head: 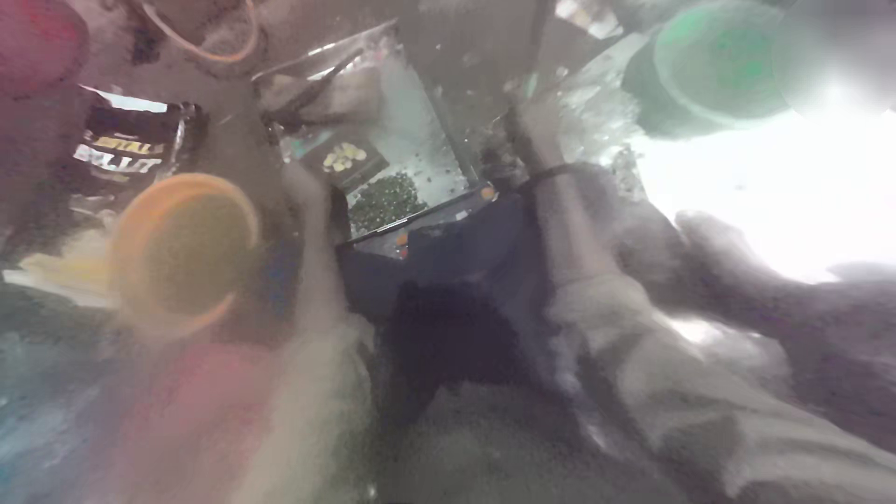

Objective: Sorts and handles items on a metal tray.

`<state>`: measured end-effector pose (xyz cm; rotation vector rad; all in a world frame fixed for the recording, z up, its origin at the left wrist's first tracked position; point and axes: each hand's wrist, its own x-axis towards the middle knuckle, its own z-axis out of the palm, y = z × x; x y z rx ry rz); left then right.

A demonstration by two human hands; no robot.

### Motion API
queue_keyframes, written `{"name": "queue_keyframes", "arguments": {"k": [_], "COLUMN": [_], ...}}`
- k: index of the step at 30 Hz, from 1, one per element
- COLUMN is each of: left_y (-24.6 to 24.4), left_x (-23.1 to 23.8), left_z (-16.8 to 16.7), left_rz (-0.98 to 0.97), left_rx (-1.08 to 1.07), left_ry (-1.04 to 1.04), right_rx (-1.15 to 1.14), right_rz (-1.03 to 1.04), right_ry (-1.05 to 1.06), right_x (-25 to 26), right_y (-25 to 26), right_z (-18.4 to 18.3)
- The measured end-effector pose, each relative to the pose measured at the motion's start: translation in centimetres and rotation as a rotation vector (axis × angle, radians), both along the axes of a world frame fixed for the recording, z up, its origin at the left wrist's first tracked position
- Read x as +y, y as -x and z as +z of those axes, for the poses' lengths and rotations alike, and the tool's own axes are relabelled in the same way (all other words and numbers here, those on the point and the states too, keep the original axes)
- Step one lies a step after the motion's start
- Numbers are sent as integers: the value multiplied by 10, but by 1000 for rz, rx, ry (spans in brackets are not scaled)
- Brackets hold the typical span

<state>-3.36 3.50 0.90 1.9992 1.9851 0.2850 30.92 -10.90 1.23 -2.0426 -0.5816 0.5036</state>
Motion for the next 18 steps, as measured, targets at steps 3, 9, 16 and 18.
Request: {"name": "queue_keyframes", "arguments": {"k": [3,9,16,18], "left_y": [-3,3,4,1], "left_x": [-4,19,21,24], "left_z": [6,-30,-29,-27], "left_rz": [32,67,60,36], "left_rx": [31,-125,-41,-28], "left_ry": [17,-53,-25,-7], "right_rx": [-2,84,-14,-55], "right_rz": [94,439,771,811], "right_ry": [167,258,284,403], "right_x": [2,7,36,39], "right_y": [25,123,202,213], "right_z": [9,4,-44,-44]}}
